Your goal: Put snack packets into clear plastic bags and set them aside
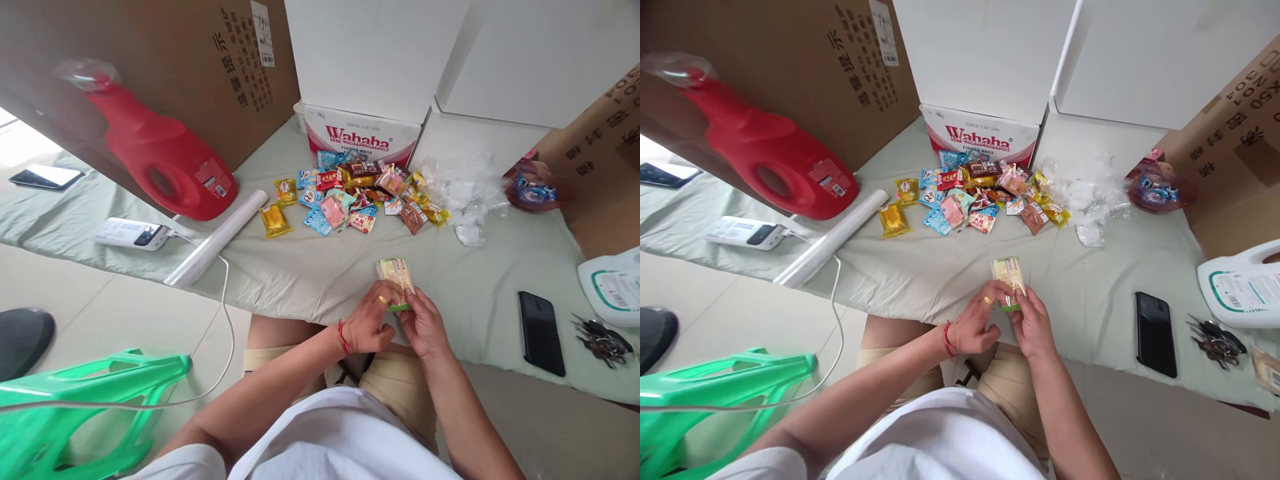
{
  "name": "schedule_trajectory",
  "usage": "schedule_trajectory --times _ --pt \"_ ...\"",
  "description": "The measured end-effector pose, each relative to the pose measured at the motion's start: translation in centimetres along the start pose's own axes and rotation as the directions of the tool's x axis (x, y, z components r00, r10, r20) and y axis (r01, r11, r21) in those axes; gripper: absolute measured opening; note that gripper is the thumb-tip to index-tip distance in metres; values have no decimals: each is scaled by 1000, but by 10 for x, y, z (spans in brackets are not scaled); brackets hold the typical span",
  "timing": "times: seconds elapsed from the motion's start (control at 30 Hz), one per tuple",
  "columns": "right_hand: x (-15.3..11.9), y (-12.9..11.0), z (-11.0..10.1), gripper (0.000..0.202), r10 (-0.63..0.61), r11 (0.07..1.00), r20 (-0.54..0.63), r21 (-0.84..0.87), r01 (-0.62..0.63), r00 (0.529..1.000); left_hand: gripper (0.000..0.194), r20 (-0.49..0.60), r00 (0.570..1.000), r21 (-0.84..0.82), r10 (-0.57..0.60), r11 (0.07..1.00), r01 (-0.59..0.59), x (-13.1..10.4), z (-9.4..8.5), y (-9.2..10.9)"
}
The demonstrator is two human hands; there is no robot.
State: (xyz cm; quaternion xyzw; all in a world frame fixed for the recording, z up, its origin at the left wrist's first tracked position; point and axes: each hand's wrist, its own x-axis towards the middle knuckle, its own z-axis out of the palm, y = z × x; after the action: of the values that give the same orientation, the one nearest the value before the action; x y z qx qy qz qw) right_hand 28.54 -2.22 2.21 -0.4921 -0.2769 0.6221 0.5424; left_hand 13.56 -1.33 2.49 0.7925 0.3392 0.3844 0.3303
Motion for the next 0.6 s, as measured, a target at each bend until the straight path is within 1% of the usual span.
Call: schedule_trajectory --times 0.03,0.07,0.1,0.13,0.17,0.2,0.23,0.27,0.3,0.33,0.37,0.4,0.43,0.47,0.5,0.53,0.57,0.6 --pt "0 1 -2 27 -4 1000 -13 4 4 1000 33 -89 991 -101 -104 990 95 -2 1 2" --pt "-1 1 -3 29 -11 1000 -23 12 11 1000 28 -183 954 -183 -239 961 206 -4 2 4" --pt "-3 1 -4 32 -22 1000 -28 13 22 999 26 -256 890 -254 -378 914 316 -4 3 6" --pt "-5 1 -4 35 -38 999 -21 1 38 999 26 -289 819 -316 -496 857 408 -3 4 7" --pt "-7 0 -5 38 -53 998 3 -32 53 999 30 -275 765 -369 -582 799 476 -1 5 7" --pt "-9 -1 -6 41 -59 994 48 -89 63 997 34 -224 742 -407 -632 753 518 2 6 8" --pt "-11 -3 -8 43 -53 983 105 -169 70 993 35 -154 750 -429 -643 727 536 5 6 8" --pt "-13 -5 -11 44 -37 962 162 -262 79 986 34 -88 777 -433 -623 726 534 9 6 8" --pt "-14 -8 -14 45 -18 932 208 -350 91 978 33 -46 812 -415 -581 751 514 12 6 9" --pt "-15 -12 -19 44 0 902 240 -419 104 971 33 -34 851 -371 -524 797 476 15 7 9" --pt "-15 -17 -26 44 17 881 262 -460 109 965 34 -48 889 -310 -455 853 419 18 6 9" --pt "-14 -23 -33 44 40 873 280 -477 102 959 37 -80 921 -238 -380 905 353 21 6 9" --pt "-11 -31 -42 43 69 872 288 -482 82 955 39 -123 943 -164 -310 943 289 23 4 7" --pt "-6 -41 -53 43 95 875 280 -481 54 955 40 -177 951 -92 -254 966 241 24 2 3" --pt "2 -53 -65 43 104 878 248 -477 28 963 39 -237 946 -24 -221 975 221 25 -3 -2" --pt "13 -67 -78 42 95 883 188 -469 5 977 35 -298 931 41 -210 972 232 24 -10 -9" --pt "27 -83 -93 40 54 891 90 -455 -7 994 30 -363 908 104 -210 959 264 21 -18 -18" --pt "44 -101 -110 38 -17 911 -32 -412 2 999 24 -427 879 170 -213 935 310 17 -29 -28"
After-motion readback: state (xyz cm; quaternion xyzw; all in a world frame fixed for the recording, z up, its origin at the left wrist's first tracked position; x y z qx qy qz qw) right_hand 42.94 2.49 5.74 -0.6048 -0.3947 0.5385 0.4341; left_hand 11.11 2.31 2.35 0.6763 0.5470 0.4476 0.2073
